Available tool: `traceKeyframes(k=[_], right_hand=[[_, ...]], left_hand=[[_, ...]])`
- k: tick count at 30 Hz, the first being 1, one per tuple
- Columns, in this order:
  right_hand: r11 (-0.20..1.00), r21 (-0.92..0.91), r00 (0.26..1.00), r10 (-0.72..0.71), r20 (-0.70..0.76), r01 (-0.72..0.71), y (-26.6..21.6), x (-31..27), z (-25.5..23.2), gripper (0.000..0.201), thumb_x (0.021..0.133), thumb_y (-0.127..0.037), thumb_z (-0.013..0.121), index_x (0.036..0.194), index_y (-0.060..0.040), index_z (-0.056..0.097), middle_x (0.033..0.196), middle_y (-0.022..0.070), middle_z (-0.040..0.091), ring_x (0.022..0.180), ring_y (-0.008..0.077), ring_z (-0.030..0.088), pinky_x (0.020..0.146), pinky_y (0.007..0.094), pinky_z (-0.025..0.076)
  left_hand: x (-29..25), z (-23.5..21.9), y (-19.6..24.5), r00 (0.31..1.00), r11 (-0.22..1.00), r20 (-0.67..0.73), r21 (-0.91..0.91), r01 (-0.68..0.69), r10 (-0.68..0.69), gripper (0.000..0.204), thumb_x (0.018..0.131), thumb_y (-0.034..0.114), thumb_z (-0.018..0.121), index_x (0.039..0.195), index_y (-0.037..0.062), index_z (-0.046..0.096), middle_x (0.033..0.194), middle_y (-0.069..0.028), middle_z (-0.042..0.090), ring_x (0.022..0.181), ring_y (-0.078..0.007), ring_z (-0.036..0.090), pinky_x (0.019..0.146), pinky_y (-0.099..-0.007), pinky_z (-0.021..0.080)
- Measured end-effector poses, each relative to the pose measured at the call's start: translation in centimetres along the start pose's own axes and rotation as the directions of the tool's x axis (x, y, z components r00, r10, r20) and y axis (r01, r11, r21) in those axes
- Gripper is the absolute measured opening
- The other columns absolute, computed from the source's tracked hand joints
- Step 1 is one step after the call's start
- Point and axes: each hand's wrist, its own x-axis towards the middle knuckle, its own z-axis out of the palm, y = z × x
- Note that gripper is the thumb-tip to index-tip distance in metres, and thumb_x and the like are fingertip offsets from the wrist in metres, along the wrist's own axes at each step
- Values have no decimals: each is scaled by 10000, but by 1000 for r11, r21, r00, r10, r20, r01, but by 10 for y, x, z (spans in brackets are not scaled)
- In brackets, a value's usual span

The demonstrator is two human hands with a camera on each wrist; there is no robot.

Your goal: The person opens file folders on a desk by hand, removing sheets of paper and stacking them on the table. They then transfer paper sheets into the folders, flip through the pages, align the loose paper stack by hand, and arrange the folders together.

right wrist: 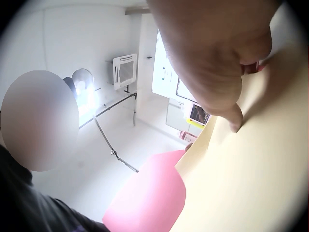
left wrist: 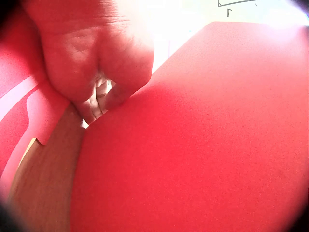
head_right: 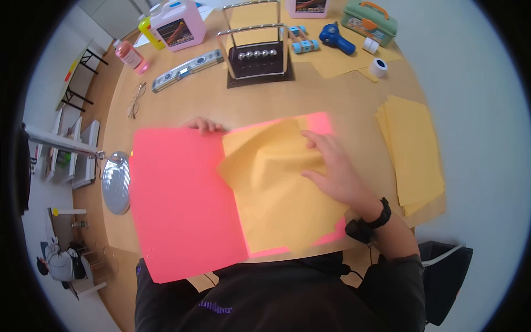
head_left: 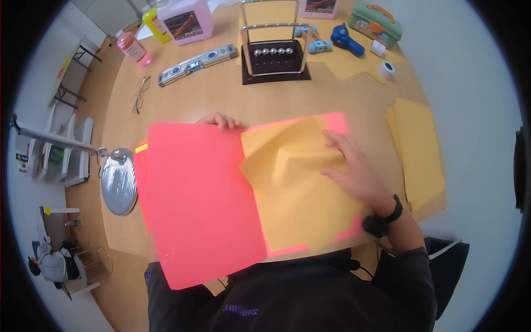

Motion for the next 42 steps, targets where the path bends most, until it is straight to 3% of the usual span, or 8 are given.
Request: traceKeyframes(k=[9, 19, 24, 28, 30, 33, 36, 42], right_hand=[[772, 628, 966, 223, -133, -92, 12, 2, 1, 576, 945, -5, 667, 1469, 22, 429, 1285, 96, 625, 1171, 164, 607, 926, 291, 527], [827, 530, 881, 382, -278, -191, 71, -25, -138, 302, 1027, -98, 597, 1297, 34, 573, 1091, 103, 738, 953, 137, 693, 851, 268, 532], [918, 111, 885, 396, -243, -381, 144, -69, -236, 206, 1041, -67, 514, 1223, -15, 595, 967, 56, 703, 882, 125, 651, 804, 293, 522], [917, 139, 870, 399, -288, -374, 216, -92, -281, 211, 1028, -93, 513, 1210, -30, 600, 922, 52, 669, 880, 129, 626, 816, 298, 508], [697, -259, 740, 591, -322, -669, 227, -94, -280, 273, 992, -123, 571, 1250, -31, 576, 912, 91, 663, 863, 182, 635, 842, 314, 502], [512, -444, 672, 633, -384, -735, 206, -91, -250, 435, 952, -155, 630, 1354, -32, 521, 1125, 203, 638, 1038, 299, 628, 939, 384, 497], [355, -744, 824, 217, -523, -566, 174, -86, -193, 552, 948, -128, 622, 1464, -45, 444, 1371, 279, 511, 1232, 401, 533, 1032, 482, 465], [770, -638, 997, -46, -61, -4, 28, -41, -80, 592, 976, -74, 552, 1543, -66, 383, 1575, 242, 361, 1433, 427, 372, 1183, 513, 321]], left_hand=[[4, -14, -1, 996, 999, 90, 15, -31, 30, 150, 1002, 176, 610, 1041, 31, 613, 1204, -110, 626, 1365, -256, 479, 1221, -541, 318], [1, -9, 8, 987, 980, 71, -126, 153, -145, 143, 970, 130, 658, 1081, 52, 613, 1242, -91, 620, 1358, -234, 437, 1242, -526, 290], [2, -16, -3, 991, 981, 91, -164, 108, -94, 162, 974, 154, 658, 1096, 56, 616, 1284, -94, 602, 1393, -234, 404, 1260, -537, 245], [0, -24, -4, 992, 991, 117, -119, 65, -51, 198, 988, 198, 648, 1118, 51, 619, 1285, -102, 607, 1431, -245, 384, 1260, -553, 230], [1, -27, -6, 992, 995, 122, -81, 53, -43, 207, 996, 211, 639, 1124, 49, 620, 1284, -109, 610, 1439, -249, 383, 1258, -556, 230], [6, -37, -23, 990, 993, 136, -114, -7, 22, 200, 1000, 206, 629, 1120, 45, 620, 1262, -127, 625, 1410, -261, 429, 1252, -561, 228], [8, -40, -41, 980, 950, 30, -251, -185, 198, 189, 991, 229, 645, 1023, 44, 626, 1104, -125, 672, 1254, -264, 577, 1187, -498, 390], [3, -29, -33, 978, 977, 4, 37, -208, 208, 347, 1006, 349, 572, 1112, 23, 625, 1180, -148, 648, 1305, -292, 520, 1182, -561, 307]])
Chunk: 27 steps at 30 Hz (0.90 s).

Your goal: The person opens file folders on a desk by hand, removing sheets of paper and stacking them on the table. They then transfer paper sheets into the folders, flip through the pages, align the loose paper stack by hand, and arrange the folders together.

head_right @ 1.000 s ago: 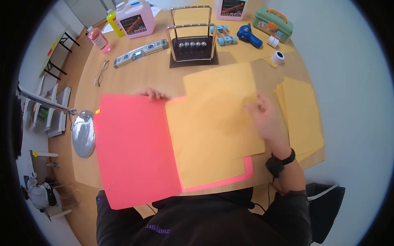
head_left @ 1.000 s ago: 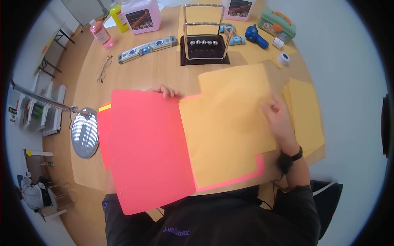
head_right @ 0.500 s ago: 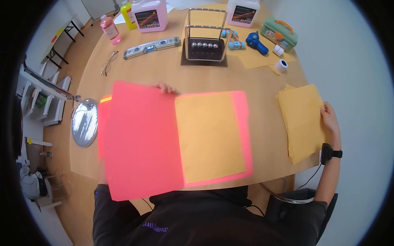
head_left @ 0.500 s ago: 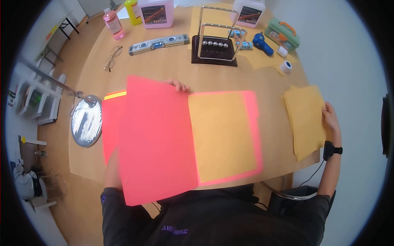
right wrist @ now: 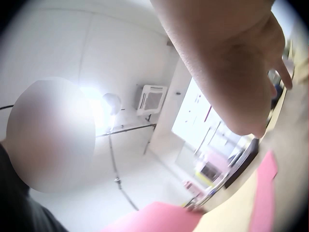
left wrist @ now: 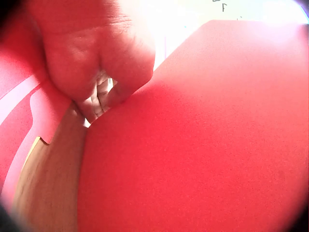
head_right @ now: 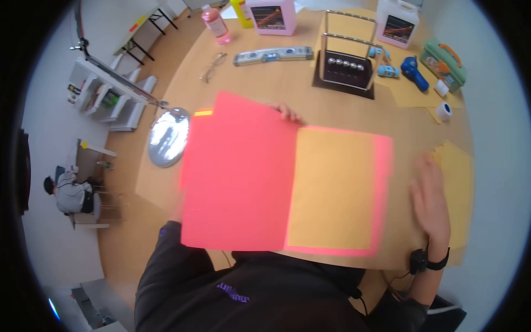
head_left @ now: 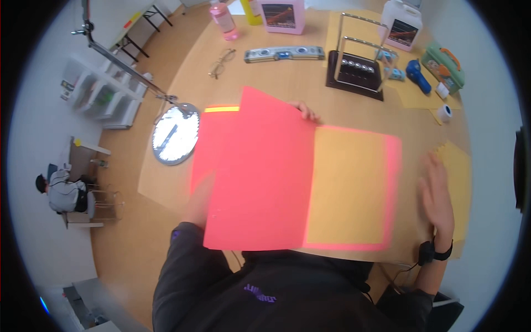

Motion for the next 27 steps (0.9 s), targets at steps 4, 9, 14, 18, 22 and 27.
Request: traceKeyframes(k=[4, 9, 14, 18, 22, 27], right_hand=[[947, 260, 950, -242, 198, 187, -61, 43, 5, 632, 975, -147, 591, 1550, -19, 360, 1607, 237, 337, 1464, 411, 348, 1201, 500, 294], [981, 148, 982, -143, 121, 125, -81, 46, 45, 742, 943, -289, 679, 1535, 26, 362, 1608, 233, 337, 1464, 404, 347, 1188, 495, 300], [981, 111, 977, -173, 122, 159, -72, 49, 56, 805, 918, -356, 716, 1531, 30, 366, 1603, 228, 348, 1463, 395, 345, 1177, 481, 304], [974, 168, 985, -162, 60, 150, -77, 46, 54, 675, 896, -319, 744, 1453, -22, 506, 1552, 217, 419, 1391, 395, 429, 1139, 493, 357], [936, 308, 985, -171, -15, 167, -80, 48, 49, 449, 850, -204, 786, 1275, -89, 696, 1423, 184, 555, 1259, 375, 539, 1069, 468, 438], [920, 356, 986, -157, -48, 164, -78, 50, 57, 398, 825, -152, 794, 1215, -96, 735, 1363, 159, 598, 1196, 352, 569, 1033, 435, 466]], left_hand=[[2, 13, 29, 997, 993, 49, 97, 61, -66, 321, 982, 321, 624, 1101, 23, 624, 1162, -146, 645, 1292, -300, 529, 1189, -564, 305], [1, 30, 18, 997, 993, -41, -108, 55, -59, 307, 983, 316, 628, 1070, 22, 618, 1150, -141, 634, 1290, -303, 522, 1183, -549, 318], [4, 18, 28, 990, 988, -40, 69, 137, -134, 279, 966, 295, 657, 1031, 28, 606, 1099, -121, 623, 1240, -295, 536, 1174, -493, 330], [3, 8, 23, 995, 993, -34, 72, 94, -92, 250, 954, 258, 675, 1019, 27, 604, 1084, -123, 621, 1243, -292, 528, 1171, -472, 330], [5, 22, 31, 990, 982, -66, 128, 136, -128, 229, 951, 245, 686, 984, 31, 613, 1070, -128, 627, 1250, -287, 521, 1163, -456, 340], [4, 19, 26, 989, 988, -79, 79, 133, -127, 237, 955, 262, 683, 967, 34, 616, 1059, -127, 630, 1235, -286, 529, 1166, -452, 335]])
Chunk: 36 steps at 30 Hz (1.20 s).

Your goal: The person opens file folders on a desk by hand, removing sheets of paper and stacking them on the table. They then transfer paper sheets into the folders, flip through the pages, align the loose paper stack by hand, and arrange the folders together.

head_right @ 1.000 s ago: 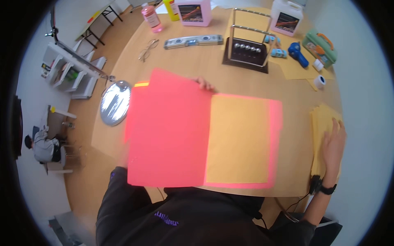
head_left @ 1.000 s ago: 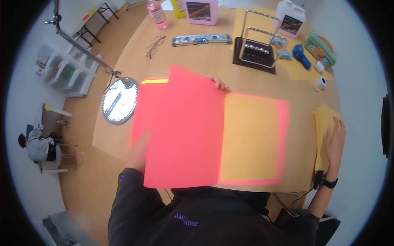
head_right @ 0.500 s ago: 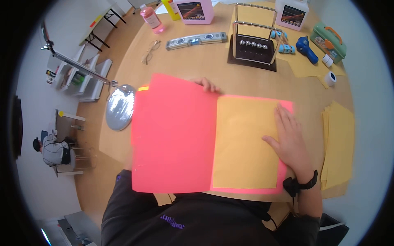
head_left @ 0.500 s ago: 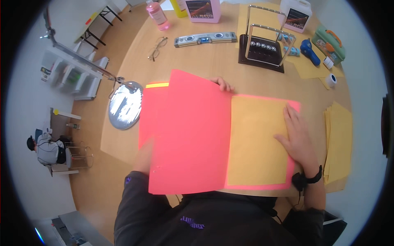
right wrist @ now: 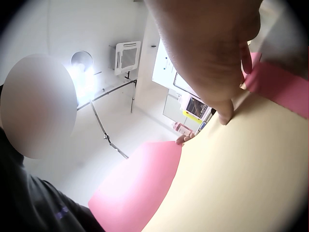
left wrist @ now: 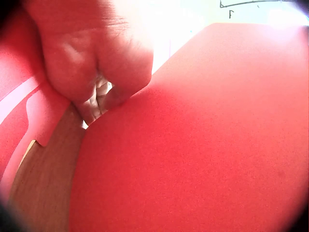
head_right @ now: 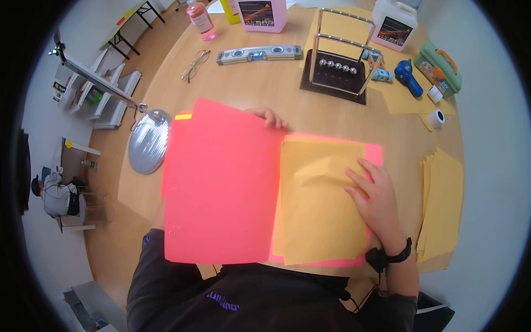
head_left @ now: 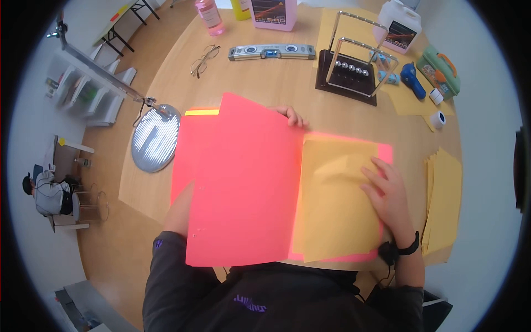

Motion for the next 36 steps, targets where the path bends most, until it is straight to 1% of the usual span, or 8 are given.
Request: traceKeyframes(k=[12, 14, 18, 22, 26, 29, 33, 36], right_hand=[[990, 93, 994, 112, -10, -110, -5, -5, -2, 385, 840, -136, 783, 1220, -97, 730, 1359, 167, 580, 1073, 315, 595, 937, 392, 506], [987, 111, 993, 121, 0, -120, -4, -12, 0, 399, 838, -128, 787, 1231, -103, 724, 1374, 170, 570, 1072, 314, 598, 921, 386, 514], [964, 231, 984, 157, -85, -134, -6, -4, -7, 537, 784, -37, 817, 1296, -66, 655, 1315, 140, 565, 905, 211, 589, 791, 314, 521], [866, 448, 959, 278, -58, -223, -5, -5, -1, 764, 732, 51, 826, 1419, -38, 504, 1242, 96, 538, 753, 120, 514, 689, 245, 475], [788, 565, 941, 333, -58, -245, 3, -6, 6, 874, 731, 79, 816, 1488, -56, 402, 1244, 85, 530, 753, 112, 515, 675, 237, 461], [707, 649, 907, 416, -64, -279, 2, -6, 7, 930, 719, 88, 822, 1516, -61, 367, 1155, 73, 558, 740, 104, 498, 670, 236, 457], [541, 803, 920, 392, 22, -250, 18, -6, 16, 779, 797, 91, 778, 1483, -30, 431, 1180, 87, 642, 881, 116, 598, 762, 247, 493], [468, 843, 932, 347, 101, -266, 38, -13, 15, 590, 873, 64, 725, 1418, -4, 509, 1252, 98, 661, 1010, 143, 642, 867, 269, 515]], left_hand=[[7, -30, -7, 950, 992, 312, -122, 44, -4, 219, 994, 237, 611, 1076, 33, 613, 1240, -139, 629, 1367, -278, 469, 1219, -564, 268], [-1, -22, -13, 983, 950, 182, -303, 75, -20, 191, 1010, 200, 574, 1075, 26, 618, 1232, -142, 628, 1361, -277, 471, 1216, -584, 259], [9, -21, -4, 962, 980, 270, -196, 20, 34, 152, 1016, 165, 560, 1053, 32, 624, 1216, -139, 629, 1343, -274, 481, 1224, -583, 255], [1, -15, 3, 987, 996, 148, -60, 67, -57, 107, 1012, 129, 566, 1049, 43, 618, 1192, -123, 626, 1325, -267, 482, 1230, -583, 248], [3, -22, 3, 978, 988, 163, -60, 143, -131, 213, 926, 192, 744, 1046, 73, 614, 1185, -100, 609, 1370, -263, 452, 1231, -519, 310], [1, -16, 3, 981, 987, 157, -92, 133, -118, 217, 922, 185, 747, 1048, 71, 612, 1189, -95, 610, 1380, -254, 439, 1236, -523, 303], [3, -10, 4, 979, 978, 132, -120, 169, -154, 221, 925, 194, 740, 1044, 64, 607, 1203, -100, 610, 1364, -251, 451, 1244, -524, 287], [5, -5, -8, 968, 974, 251, -221, 41, 16, 184, 954, 188, 683, 1061, 58, 608, 1208, -111, 621, 1355, -270, 453, 1244, -592, 226]])
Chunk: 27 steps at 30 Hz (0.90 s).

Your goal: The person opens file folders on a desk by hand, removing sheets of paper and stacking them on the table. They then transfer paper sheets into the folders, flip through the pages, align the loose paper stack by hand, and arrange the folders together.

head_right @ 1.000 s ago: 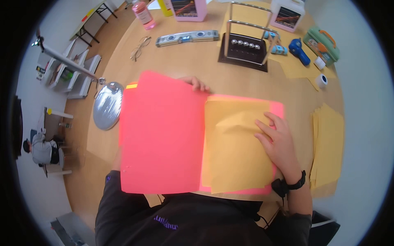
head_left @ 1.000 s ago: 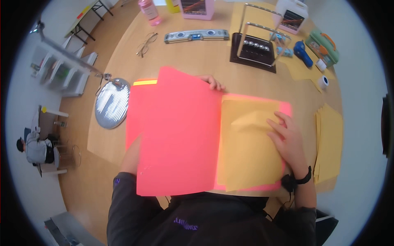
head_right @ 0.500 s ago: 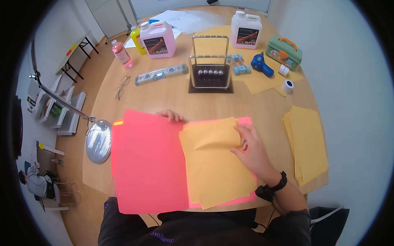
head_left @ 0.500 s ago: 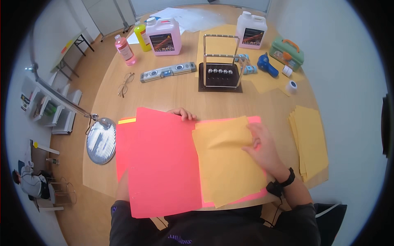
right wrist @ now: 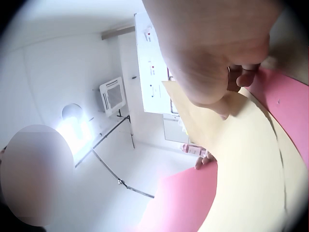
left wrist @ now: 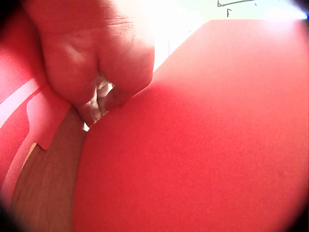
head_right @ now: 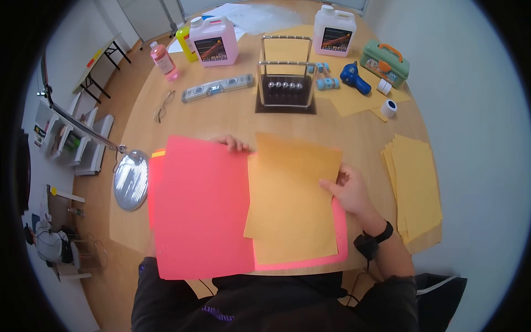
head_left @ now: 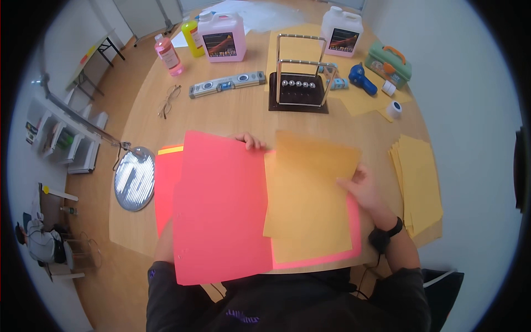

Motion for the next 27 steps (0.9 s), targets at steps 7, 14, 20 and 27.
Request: traceKeyframes(k=[7, 14, 20, 27], right_hand=[[957, 191, 951, -162, -264, 217, -20, -11, -85, 389, 974, -5, 610, 1361, -24, 573, 1238, 57, 663, 1118, 157, 628, 1003, 317, 499], [999, -7, 915, -38, -401, 38, -111, -55, -234, 342, 1017, -95, 515, 1345, -12, 565, 1170, 47, 647, 1099, 130, 606, 968, 281, 460], [823, -397, 835, 157, -526, -405, -47, -64, -350, 281, 963, -93, 527, 1216, -15, 617, 1090, 46, 651, 995, 110, 607, 867, 302, 503], [696, -619, 830, -60, -555, -364, 18, -63, -319, 458, 836, -17, 637, 1289, -8, 573, 1100, 107, 642, 1015, 206, 620, 871, 352, 518]], left_hand=[[-5, -8, 7, 996, 998, -79, 57, 36, -31, 202, 957, 207, 687, 1078, 71, 601, 1229, -100, 601, 1384, -259, 426, 1236, -529, 266], [-4, 2, 13, 990, 992, -94, 66, 108, -101, 199, 965, 189, 691, 1091, 69, 595, 1225, -63, 578, 1401, -206, 405, 1209, -418, 338], [-8, -7, 6, 996, 995, -64, 84, 59, -54, 209, 1004, 228, 622, 1110, 51, 592, 1271, -115, 592, 1425, -279, 412, 1228, -528, 302], [-4, 7, 11, 991, 992, -117, 106, 71, -59, 175, 1014, 209, 594, 1085, 50, 618, 1226, -124, 614, 1372, -269, 465, 1228, -514, 307]])
